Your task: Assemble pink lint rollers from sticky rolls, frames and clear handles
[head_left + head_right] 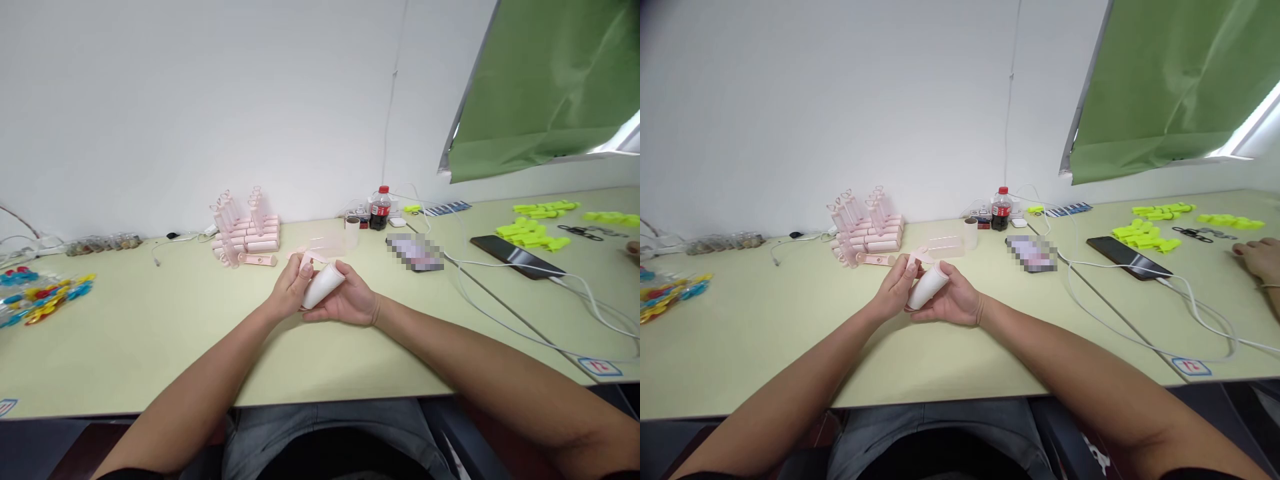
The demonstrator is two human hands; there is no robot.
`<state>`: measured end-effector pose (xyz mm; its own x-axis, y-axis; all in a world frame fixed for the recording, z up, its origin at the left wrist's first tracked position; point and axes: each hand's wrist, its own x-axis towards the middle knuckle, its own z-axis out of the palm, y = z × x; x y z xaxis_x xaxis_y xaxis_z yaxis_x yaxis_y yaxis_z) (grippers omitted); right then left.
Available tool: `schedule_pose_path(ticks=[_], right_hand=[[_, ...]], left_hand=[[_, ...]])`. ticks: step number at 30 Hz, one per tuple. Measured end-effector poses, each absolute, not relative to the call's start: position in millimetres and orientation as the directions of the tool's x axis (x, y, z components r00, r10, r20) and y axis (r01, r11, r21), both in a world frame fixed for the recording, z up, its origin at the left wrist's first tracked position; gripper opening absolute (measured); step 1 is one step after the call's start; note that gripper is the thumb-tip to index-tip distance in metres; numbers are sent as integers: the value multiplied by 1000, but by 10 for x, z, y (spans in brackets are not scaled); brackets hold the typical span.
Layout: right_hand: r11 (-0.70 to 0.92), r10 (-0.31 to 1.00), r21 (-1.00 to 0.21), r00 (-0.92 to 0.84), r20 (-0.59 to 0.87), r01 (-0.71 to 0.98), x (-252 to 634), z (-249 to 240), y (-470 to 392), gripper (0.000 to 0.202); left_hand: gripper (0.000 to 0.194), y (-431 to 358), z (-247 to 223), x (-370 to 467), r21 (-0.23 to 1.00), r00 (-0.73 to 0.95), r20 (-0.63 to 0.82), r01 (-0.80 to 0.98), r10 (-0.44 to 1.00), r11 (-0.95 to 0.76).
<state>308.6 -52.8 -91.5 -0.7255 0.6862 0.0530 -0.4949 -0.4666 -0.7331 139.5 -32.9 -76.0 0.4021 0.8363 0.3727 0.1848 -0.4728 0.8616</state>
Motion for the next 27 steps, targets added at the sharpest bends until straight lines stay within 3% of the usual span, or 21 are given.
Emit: schedule_pose_path(ticks=[8,15,18,23,27], right_hand=[[-450,707,-704,-701,95,-550,3080,-906,-528,48],[-439,695,-711,-709,118,-549,3121,-861,-508,51],[-493,677,-702,-734,62,-514,3146,-818,-486,55],[-589,647,-671,-760,-57,-451,3186,-826,-422,66],[-608,612,-705,-781,-123,-365,3215,-870,-378,76]], left_hand=[[47,-329,-808,1385,830,412,420,185,809,-526],[50,-351,-845,1395,862,344,429,122,835,-492],[47,-354,-793,1447,931,303,318,79,898,-357],[44,-357,-649,1521,1000,229,-14,18,973,10],[43,-394,-572,1532,996,254,-77,-25,964,86]])
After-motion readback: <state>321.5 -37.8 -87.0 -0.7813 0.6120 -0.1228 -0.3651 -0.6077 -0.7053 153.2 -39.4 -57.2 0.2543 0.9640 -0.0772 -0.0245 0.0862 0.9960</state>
